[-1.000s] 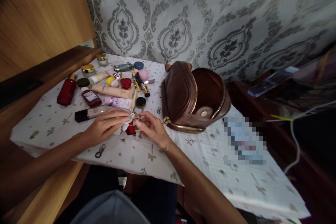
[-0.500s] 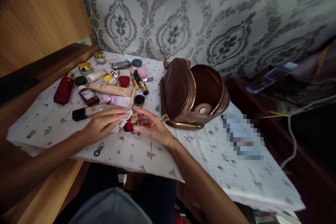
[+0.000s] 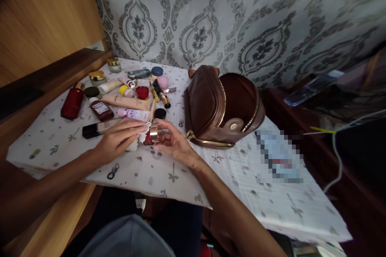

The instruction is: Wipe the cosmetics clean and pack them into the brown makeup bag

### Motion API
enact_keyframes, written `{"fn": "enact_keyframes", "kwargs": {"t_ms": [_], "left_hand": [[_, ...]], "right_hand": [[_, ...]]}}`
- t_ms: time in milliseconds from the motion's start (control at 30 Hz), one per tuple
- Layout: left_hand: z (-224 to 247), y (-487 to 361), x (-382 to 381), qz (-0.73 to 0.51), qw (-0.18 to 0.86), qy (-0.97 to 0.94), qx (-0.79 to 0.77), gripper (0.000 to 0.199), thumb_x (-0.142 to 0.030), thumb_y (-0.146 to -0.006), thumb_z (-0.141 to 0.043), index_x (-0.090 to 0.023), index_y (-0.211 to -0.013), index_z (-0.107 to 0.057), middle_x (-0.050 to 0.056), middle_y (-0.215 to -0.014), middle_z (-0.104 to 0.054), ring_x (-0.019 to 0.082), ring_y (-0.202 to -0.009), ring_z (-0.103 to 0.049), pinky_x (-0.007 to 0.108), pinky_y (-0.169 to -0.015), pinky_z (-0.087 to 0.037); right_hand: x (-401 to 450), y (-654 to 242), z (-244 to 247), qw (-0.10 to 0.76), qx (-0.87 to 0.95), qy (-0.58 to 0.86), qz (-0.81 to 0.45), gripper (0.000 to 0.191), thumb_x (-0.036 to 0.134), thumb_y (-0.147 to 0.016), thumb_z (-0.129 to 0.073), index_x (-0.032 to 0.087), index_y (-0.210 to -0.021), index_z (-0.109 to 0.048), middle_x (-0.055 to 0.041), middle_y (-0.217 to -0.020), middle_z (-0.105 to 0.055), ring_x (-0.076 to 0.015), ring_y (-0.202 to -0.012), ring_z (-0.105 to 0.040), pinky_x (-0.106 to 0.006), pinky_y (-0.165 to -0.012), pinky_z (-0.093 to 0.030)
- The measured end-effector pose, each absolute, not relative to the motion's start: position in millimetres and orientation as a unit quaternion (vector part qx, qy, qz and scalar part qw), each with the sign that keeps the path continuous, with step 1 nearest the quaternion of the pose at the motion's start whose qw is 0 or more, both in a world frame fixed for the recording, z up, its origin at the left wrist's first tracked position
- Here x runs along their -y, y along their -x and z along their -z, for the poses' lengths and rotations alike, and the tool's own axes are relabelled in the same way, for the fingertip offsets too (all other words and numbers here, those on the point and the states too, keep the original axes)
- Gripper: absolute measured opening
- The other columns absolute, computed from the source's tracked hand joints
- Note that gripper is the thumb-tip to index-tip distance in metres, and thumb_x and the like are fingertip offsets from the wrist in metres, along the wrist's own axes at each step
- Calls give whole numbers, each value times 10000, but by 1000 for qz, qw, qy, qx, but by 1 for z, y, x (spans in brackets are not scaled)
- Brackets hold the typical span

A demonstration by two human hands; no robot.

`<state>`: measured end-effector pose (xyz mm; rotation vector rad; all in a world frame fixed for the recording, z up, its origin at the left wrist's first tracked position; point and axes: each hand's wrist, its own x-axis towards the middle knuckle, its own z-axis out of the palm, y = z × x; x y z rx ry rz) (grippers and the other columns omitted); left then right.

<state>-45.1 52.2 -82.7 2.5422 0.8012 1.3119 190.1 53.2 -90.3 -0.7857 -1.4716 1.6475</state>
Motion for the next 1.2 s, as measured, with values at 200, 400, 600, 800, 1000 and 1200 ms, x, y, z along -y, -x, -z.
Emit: {"fn": "enact_keyframes", "kwargs": {"t_ms": [200, 400, 600, 800, 1000, 1200], "left_hand": [[83, 47, -53, -436, 74, -855, -269, 359, -127, -975, -520, -242, -1294, -641, 85, -1215, -706, 209, -1119, -629, 420, -948, -537], [79, 45, -50, -435, 89, -864, -239, 414, -92, -957, -539, -229, -1343, -603, 101, -1220, -700, 215, -1144, -621, 419, -949, -542], [81, 45, -52, -430, 88, -865, -242, 388, -106, -962, -537, -218, -1325, -616, 109, -1219, -701, 214, -1128, -633, 409, -933, -554], [81, 44, -53, -424, 78, -867, -249, 392, -112, -976, -516, -227, -1339, -609, 115, -1228, -698, 219, -1114, -639, 407, -911, -560], [82, 46, -53, -431, 79, -867, -237, 395, -95, -964, -534, -211, -1335, -601, 112, -1233, -694, 219, -1139, -623, 423, -937, -554], [81, 46, -52, -433, 78, -868, -229, 413, -93, -958, -546, -219, -1349, -588, 103, -1220, -695, 215, -1144, -615, 425, -940, -554]], "right_hand": [[-53, -189, 90, 396, 600, 343, -604, 609, 345, -737, -832, 321, -1275, -549, -9, -1091, -575, -87, -676, -599, -241, -588, -515], [-52, -190, 90, 383, 615, 374, -579, 539, 482, -780, -776, 271, -1202, -514, 17, -890, -598, -101, -608, -587, -231, -518, -470], [-54, -189, 90, 346, 645, 405, -547, 445, 598, -859, -638, 221, -1081, -560, 14, -767, -613, -98, -516, -557, -211, -429, -382], [-52, -193, 88, 378, 625, 356, -583, 670, 429, -779, -784, 307, -1376, -506, -51, -1216, -568, -117, -798, -611, -252, -649, -515], [-53, -192, 91, 368, 626, 356, -588, 611, 416, -764, -798, 300, -1310, -548, -19, -1067, -605, -85, -669, -554, -226, -575, -470], [-56, -189, 95, 369, 639, 388, -552, 531, 524, -791, -739, 259, -1197, -522, 16, -884, -580, -106, -619, -578, -225, -499, -446]]}}
